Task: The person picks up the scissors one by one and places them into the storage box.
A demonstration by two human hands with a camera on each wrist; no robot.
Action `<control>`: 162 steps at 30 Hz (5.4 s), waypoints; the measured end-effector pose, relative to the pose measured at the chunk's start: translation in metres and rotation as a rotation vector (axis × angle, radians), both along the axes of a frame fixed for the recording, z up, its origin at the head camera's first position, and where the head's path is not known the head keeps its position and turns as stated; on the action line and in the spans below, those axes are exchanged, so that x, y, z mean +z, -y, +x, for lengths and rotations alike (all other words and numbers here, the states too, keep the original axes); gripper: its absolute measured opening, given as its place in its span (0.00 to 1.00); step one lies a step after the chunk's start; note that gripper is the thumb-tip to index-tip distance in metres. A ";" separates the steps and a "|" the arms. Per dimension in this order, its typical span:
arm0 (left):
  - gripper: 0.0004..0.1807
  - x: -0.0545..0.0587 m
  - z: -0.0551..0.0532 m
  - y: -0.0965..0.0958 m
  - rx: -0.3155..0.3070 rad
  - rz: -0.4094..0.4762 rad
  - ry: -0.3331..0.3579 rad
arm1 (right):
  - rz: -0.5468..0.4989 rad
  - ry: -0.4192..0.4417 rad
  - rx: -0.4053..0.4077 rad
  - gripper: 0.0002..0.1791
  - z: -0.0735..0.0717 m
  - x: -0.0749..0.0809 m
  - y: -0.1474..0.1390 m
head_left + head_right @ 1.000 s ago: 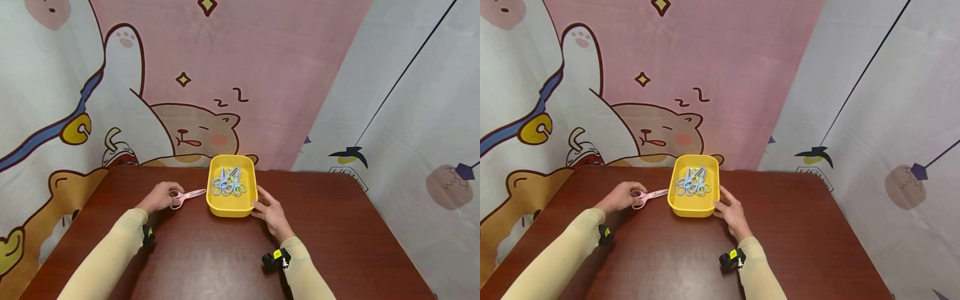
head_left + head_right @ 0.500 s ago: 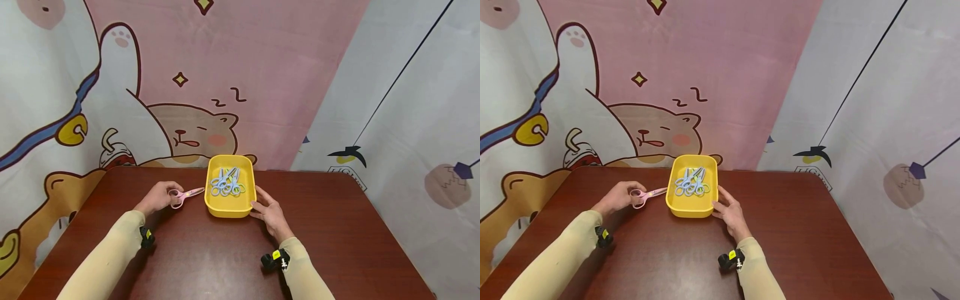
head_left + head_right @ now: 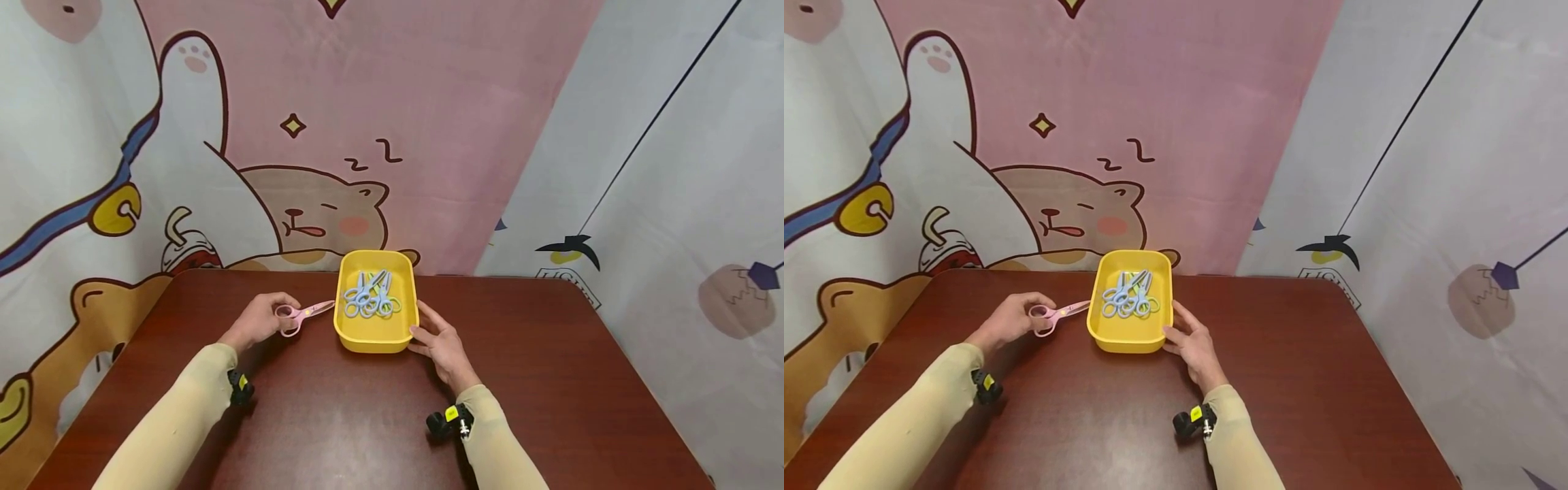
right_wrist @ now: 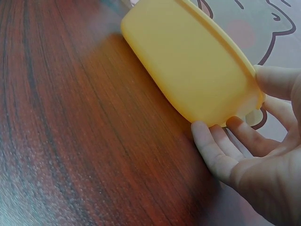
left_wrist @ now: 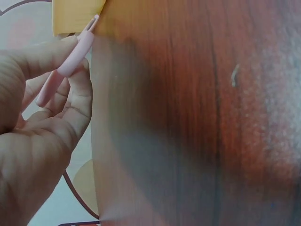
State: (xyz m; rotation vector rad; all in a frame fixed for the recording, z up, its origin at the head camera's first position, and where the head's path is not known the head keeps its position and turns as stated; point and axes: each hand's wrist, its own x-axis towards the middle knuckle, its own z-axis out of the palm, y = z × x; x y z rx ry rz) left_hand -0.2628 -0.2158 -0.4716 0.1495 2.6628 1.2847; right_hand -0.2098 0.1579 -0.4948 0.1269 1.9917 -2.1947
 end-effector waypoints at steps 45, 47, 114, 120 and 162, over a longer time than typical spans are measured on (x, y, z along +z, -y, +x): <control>0.18 0.017 0.001 -0.006 0.039 0.138 -0.092 | -0.010 -0.001 -0.003 0.35 0.001 0.001 0.001; 0.19 0.018 0.001 -0.006 0.040 0.139 -0.093 | -0.007 -0.002 -0.003 0.35 0.001 0.001 0.001; 0.17 0.045 0.002 -0.031 -0.013 0.258 -0.131 | -0.014 -0.002 -0.007 0.36 0.001 0.002 0.001; 0.18 0.044 0.001 -0.034 -0.018 0.264 -0.131 | -0.004 -0.004 -0.006 0.35 0.001 0.001 0.001; 0.19 0.056 -0.003 -0.061 -0.063 0.278 -0.135 | -0.003 -0.004 -0.007 0.35 0.000 0.000 0.001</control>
